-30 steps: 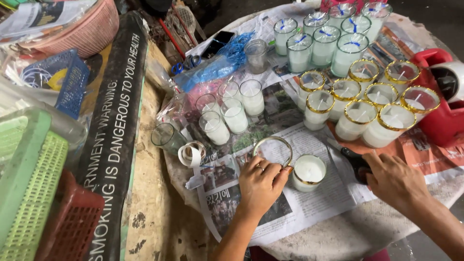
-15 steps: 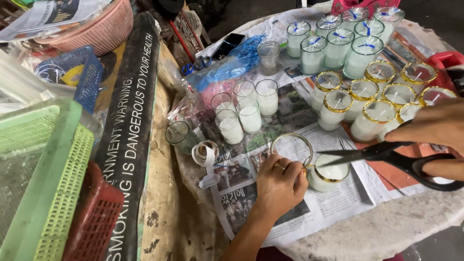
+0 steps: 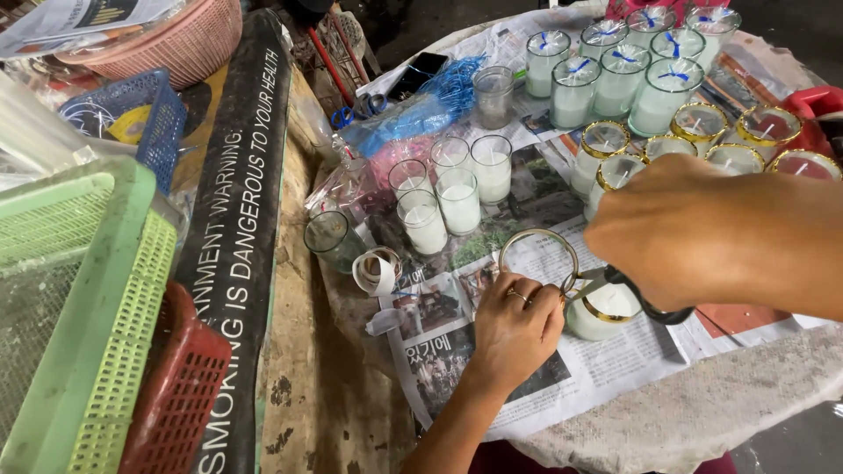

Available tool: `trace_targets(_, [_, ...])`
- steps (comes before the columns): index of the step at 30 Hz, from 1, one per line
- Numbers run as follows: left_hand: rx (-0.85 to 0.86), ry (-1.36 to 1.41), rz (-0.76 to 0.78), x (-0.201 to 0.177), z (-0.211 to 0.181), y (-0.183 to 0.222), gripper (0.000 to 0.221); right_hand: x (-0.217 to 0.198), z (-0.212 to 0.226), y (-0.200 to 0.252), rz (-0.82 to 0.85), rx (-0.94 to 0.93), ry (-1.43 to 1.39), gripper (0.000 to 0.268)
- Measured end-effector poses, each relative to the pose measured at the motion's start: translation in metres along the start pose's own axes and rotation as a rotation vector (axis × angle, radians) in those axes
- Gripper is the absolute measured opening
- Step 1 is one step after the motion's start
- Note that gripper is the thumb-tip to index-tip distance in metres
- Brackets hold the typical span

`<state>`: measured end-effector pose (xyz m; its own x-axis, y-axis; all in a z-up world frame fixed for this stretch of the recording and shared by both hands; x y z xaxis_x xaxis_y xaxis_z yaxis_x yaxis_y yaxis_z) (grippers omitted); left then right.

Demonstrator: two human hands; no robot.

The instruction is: The person is applying gold-colored decorative rings to the rims of small glass jars, likely as part of a candle-making process.

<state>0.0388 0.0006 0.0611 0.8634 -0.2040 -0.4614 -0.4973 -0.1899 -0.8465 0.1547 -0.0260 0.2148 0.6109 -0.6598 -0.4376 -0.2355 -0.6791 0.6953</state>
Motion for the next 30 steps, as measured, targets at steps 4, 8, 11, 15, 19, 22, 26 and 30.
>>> trace_targets(4, [-0.023,-0.010,0.014,-0.001,-0.002,0.000,0.021,-0.004,0.010,-0.019,-0.013,-0.030,0.077,0.020])
trace_targets(8, [-0.050,-0.036,0.033,0.003,0.004,0.007,0.021,0.000,0.006,-0.030,-0.027,0.027,0.083,0.024])
trace_targets(11, [-0.154,-0.123,0.065,0.007,0.024,0.027,0.012,0.029,-0.021,-0.038,-0.027,0.153,0.031,0.028])
trace_targets(15, [-0.436,-0.274,0.270,0.027,0.074,0.078,0.011,0.127,-0.036,-0.078,-0.034,0.263,-0.106,0.020])
trace_targets(19, [-0.517,-0.324,0.217,0.017,0.027,0.061,0.039,0.204,0.016,-0.101,0.033,0.288,-0.481,0.029])
trace_targets(22, [-0.385,0.010,0.083,0.025,-0.012,0.041,0.025,0.246,0.043,-0.133,-0.271,0.378,-0.687,0.030])
trace_targets(26, [-0.429,0.333,0.027,0.038,-0.033,0.023,0.064,0.287,0.049,-0.132,-0.554,0.494,-0.819,0.037])
trace_targets(30, [-0.509,0.289,0.028,0.052,-0.029,0.023,0.070,0.292,0.036,-0.073,-0.879,0.510,-0.876,0.048])
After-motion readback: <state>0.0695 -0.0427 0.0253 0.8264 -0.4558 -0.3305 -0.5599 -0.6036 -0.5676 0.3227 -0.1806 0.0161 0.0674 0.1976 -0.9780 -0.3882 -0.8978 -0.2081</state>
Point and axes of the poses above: each hand's wrist, its own y-axis away from the middle knuckle, its own x-axis out of the palm, z = x × y, the point moved 4 cm from there along -y, towards the middle knuckle, and after that the axes turned 11 degrees about y, right-handed, at the moved point
